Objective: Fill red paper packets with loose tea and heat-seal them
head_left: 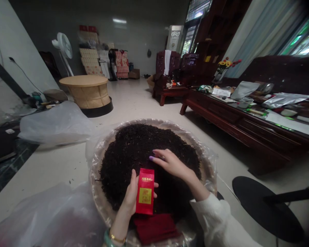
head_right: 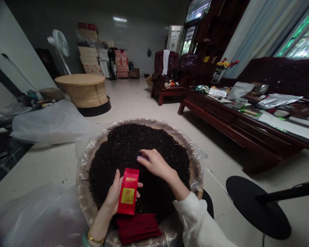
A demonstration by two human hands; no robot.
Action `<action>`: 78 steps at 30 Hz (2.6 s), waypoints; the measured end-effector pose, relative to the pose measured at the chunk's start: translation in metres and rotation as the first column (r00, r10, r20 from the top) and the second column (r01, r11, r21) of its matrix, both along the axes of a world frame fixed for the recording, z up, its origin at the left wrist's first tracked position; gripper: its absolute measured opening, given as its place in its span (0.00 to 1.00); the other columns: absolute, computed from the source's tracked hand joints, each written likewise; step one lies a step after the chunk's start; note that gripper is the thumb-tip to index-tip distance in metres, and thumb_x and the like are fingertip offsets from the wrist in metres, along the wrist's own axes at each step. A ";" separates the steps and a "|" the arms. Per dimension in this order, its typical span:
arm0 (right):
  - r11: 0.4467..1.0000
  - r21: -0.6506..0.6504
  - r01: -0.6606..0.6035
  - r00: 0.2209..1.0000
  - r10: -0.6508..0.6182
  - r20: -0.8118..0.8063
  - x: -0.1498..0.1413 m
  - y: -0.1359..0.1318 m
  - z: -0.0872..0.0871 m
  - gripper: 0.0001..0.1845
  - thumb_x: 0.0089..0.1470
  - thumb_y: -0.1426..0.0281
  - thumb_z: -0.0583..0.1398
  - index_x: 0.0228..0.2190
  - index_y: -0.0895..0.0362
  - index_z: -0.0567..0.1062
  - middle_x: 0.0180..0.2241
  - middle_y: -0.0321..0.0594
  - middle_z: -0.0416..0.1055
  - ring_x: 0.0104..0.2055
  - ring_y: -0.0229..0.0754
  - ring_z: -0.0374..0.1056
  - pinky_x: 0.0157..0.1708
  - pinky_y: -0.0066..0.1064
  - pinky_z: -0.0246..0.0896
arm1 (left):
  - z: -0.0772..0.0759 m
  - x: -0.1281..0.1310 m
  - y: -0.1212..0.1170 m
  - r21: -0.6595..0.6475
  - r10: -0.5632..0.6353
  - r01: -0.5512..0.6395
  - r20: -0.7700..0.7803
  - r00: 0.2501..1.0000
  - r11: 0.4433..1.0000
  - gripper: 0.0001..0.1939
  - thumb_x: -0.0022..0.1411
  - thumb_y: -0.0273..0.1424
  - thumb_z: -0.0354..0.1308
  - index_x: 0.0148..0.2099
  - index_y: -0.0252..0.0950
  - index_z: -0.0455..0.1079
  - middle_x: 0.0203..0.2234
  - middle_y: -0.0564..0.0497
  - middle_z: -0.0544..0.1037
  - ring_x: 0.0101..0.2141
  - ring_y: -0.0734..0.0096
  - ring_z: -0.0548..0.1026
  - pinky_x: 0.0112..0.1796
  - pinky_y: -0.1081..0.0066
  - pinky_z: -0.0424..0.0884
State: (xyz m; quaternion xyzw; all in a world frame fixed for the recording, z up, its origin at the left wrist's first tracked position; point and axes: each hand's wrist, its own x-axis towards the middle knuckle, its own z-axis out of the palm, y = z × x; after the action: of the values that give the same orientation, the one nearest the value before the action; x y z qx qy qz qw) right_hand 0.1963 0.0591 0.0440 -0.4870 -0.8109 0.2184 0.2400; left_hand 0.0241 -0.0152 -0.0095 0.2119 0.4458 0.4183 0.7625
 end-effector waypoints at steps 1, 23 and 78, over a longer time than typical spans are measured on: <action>0.997 0.032 -0.073 0.997 0.073 0.018 -0.011 -0.006 0.001 0.16 0.59 0.62 0.56 0.44 0.56 0.75 0.40 0.44 0.75 0.42 0.44 0.68 0.42 0.35 0.61 | -0.001 0.001 -0.001 0.007 -0.004 0.004 0.002 1.000 1.000 0.35 0.61 0.57 0.36 0.47 0.31 0.66 0.28 0.42 0.81 0.18 0.65 0.77 0.21 0.70 0.71; 0.858 -0.462 -0.225 0.895 -0.006 -0.447 -0.017 -0.009 -0.009 0.20 0.48 0.53 0.61 0.21 0.58 0.69 0.16 0.29 0.62 0.16 0.30 0.55 0.15 0.22 0.50 | -0.017 -0.013 0.001 0.083 -0.174 0.159 0.230 0.958 0.984 0.43 0.57 0.61 0.34 0.53 0.29 0.64 0.31 0.37 0.81 0.21 0.59 0.78 0.20 0.69 0.69; 0.939 -0.128 -0.319 0.907 0.341 0.247 -0.013 -0.089 -0.069 0.09 0.56 0.74 0.59 0.31 0.56 0.80 0.29 0.41 0.78 0.35 0.42 0.64 0.37 0.30 0.58 | -0.019 -0.041 -0.028 0.080 0.001 0.838 -0.996 0.095 0.540 0.15 0.60 0.33 0.51 0.28 0.39 0.77 0.26 0.49 0.77 0.31 0.66 0.72 0.33 0.71 0.60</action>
State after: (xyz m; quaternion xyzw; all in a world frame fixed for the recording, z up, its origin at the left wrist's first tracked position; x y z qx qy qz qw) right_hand 0.1836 -0.0296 -0.0251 -0.3774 -0.8963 0.2226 0.0680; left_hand -0.0166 -0.0429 -0.0286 0.7989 0.5230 0.0587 0.2913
